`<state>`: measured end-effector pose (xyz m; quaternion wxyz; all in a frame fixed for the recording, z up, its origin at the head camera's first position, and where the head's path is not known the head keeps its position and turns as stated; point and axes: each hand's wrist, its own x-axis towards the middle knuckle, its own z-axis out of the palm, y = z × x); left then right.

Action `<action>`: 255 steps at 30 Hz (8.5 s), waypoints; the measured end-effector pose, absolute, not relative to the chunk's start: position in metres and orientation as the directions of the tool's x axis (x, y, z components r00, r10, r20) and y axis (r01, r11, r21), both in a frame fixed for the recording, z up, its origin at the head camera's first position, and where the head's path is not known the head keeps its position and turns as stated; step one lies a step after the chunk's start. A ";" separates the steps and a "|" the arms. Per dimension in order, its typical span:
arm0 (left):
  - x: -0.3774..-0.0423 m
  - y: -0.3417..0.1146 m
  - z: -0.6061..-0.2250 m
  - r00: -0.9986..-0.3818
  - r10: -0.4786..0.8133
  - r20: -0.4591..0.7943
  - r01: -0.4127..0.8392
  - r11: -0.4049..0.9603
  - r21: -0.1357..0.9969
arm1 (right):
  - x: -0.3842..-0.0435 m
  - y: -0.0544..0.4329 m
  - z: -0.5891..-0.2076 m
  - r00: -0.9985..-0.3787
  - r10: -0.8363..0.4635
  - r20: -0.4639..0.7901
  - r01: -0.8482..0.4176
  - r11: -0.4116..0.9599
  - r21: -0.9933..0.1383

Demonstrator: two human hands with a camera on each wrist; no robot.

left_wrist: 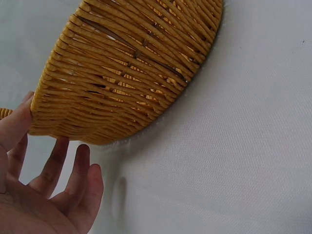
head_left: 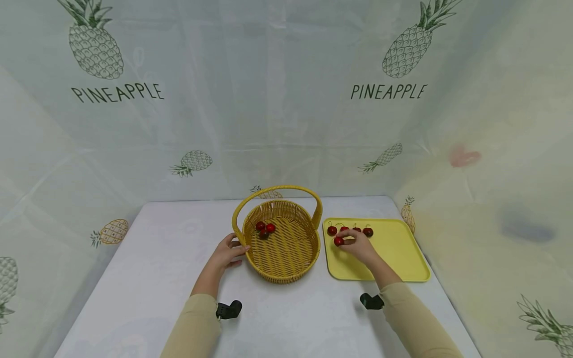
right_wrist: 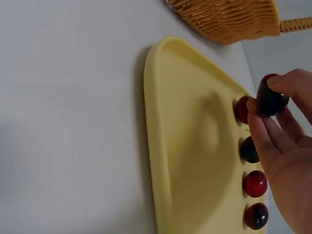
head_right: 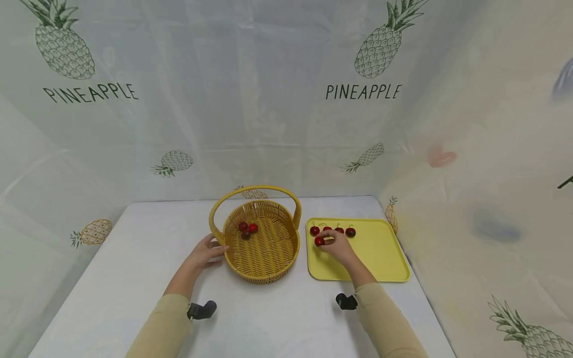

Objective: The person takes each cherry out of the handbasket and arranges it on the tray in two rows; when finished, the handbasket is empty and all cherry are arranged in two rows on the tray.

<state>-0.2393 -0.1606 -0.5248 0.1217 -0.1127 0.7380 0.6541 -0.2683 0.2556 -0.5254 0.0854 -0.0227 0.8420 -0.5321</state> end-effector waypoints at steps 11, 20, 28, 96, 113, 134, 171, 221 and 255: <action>-0.239 -0.162 -0.525 -0.946 -0.004 -0.326 -0.324 0.113 0.939 | -0.271 0.253 -0.540 -0.989 -0.137 -0.061 -0.025 0.554 -0.832; -0.239 -0.162 -0.524 -0.943 -0.006 -0.334 -0.332 0.113 0.936 | -0.273 0.248 -0.549 -0.989 -0.137 -0.061 -0.029 0.574 -0.819; -0.239 -0.162 -0.525 -0.945 0.003 -0.327 -0.325 0.107 0.940 | -0.273 0.243 -0.550 -0.990 -0.129 -0.062 -0.027 0.597 -0.802; -0.235 -0.162 -0.521 -0.950 0.012 -0.312 -0.309 0.109 0.945 | -0.264 0.191 -0.472 -0.914 -0.405 -0.006 -0.212 0.490 -0.845; -0.234 -0.163 -0.522 -0.947 0.020 -0.322 -0.318 0.109 0.942 | -0.271 0.132 -0.472 -0.879 -0.476 0.004 -0.260 0.472 -0.842; -0.235 -0.164 -0.521 -0.949 0.030 -0.313 -0.309 0.102 0.946 | -0.286 0.084 -0.473 -0.831 -0.545 -0.109 -0.249 0.540 -0.804; -0.238 -0.164 -0.524 -0.949 0.024 -0.314 -0.312 0.080 0.947 | -0.334 0.037 -0.494 -0.702 -0.667 -0.249 -0.304 0.598 -0.742; -0.237 -0.162 -0.525 -0.949 0.007 -0.314 -0.312 0.084 0.946 | -0.338 0.038 -0.498 -0.702 -0.651 -0.290 -0.336 0.661 -0.671; -0.239 -0.161 -0.528 -0.945 -0.004 -0.326 -0.325 0.098 0.941 | -0.300 0.109 -0.461 -0.696 -0.686 -0.213 -0.358 0.589 -0.725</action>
